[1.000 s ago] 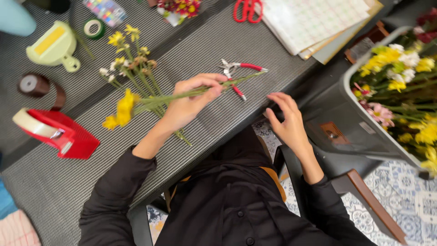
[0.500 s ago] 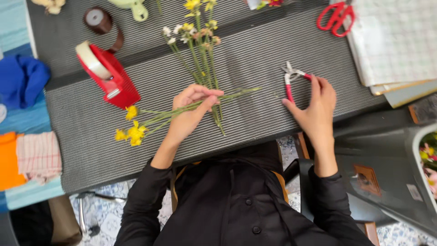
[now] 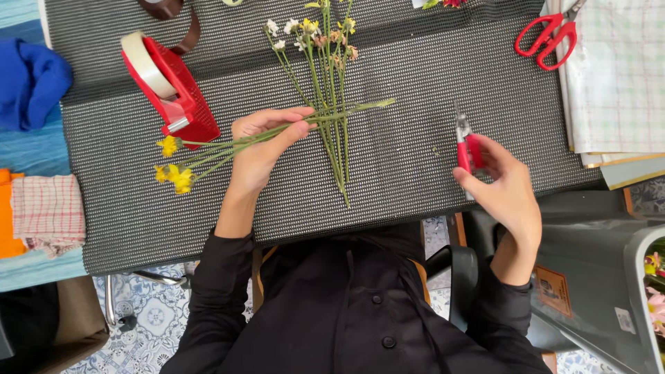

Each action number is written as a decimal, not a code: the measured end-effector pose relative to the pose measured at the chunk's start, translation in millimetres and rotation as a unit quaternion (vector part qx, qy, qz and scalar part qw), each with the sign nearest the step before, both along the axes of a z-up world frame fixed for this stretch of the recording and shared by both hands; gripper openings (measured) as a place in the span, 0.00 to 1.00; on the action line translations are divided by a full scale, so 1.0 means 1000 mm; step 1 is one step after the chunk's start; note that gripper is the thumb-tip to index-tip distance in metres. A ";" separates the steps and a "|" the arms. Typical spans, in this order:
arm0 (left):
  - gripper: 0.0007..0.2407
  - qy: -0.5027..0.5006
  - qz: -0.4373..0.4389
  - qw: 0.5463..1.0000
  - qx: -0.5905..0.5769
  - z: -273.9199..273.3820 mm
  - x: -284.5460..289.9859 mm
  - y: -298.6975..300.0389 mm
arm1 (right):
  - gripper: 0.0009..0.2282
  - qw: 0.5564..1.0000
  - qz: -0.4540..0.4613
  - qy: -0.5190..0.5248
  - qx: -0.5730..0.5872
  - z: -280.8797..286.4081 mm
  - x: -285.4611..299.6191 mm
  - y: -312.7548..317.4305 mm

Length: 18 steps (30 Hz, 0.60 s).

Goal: The person selects stems from a floral arrangement, trims them with shears, and organizes them on a workspace.

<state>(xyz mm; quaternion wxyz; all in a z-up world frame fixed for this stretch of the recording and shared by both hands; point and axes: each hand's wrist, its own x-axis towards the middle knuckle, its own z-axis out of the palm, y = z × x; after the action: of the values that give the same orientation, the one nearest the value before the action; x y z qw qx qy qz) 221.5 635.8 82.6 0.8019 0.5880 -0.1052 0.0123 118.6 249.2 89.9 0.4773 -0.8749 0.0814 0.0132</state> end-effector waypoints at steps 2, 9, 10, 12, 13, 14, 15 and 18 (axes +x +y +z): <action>0.05 0.023 0.001 1.000 0.006 0.000 0.003 0.004 | 0.34 0.994 0.044 0.003 0.097 -0.007 0.004 0.005; 0.06 0.106 -0.003 0.994 0.028 0.001 0.009 0.007 | 0.34 0.929 0.178 0.002 0.324 -0.044 0.019 0.038; 0.06 0.107 -0.002 0.994 0.028 0.001 0.009 0.008 | 0.34 0.929 0.179 0.005 0.324 -0.044 0.021 0.042; 0.06 0.122 -0.030 0.992 0.028 0.002 0.010 0.008 | 0.32 0.925 0.210 -0.006 0.315 -0.043 0.026 0.050; 0.06 0.124 -0.030 0.991 0.027 0.002 0.011 0.008 | 0.32 0.925 0.211 -0.005 0.315 -0.041 0.027 0.054; 0.06 0.129 -0.035 0.991 0.020 0.001 0.011 0.007 | 0.31 0.923 0.218 -0.006 0.317 -0.039 0.028 0.057; 0.06 0.133 -0.042 0.990 0.013 0.001 0.012 0.007 | 0.31 0.921 0.226 -0.007 0.318 -0.037 0.030 0.061; 0.06 0.144 -0.052 0.988 0.003 -0.001 0.013 0.007 | 0.30 0.918 0.221 -0.004 0.330 -0.037 0.033 0.066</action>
<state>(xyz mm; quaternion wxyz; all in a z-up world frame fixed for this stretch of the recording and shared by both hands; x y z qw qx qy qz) 235.0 642.8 81.3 0.8063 0.5801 -0.0190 -0.1140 151.3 315.6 53.0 0.7241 -0.6634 -0.1252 0.1410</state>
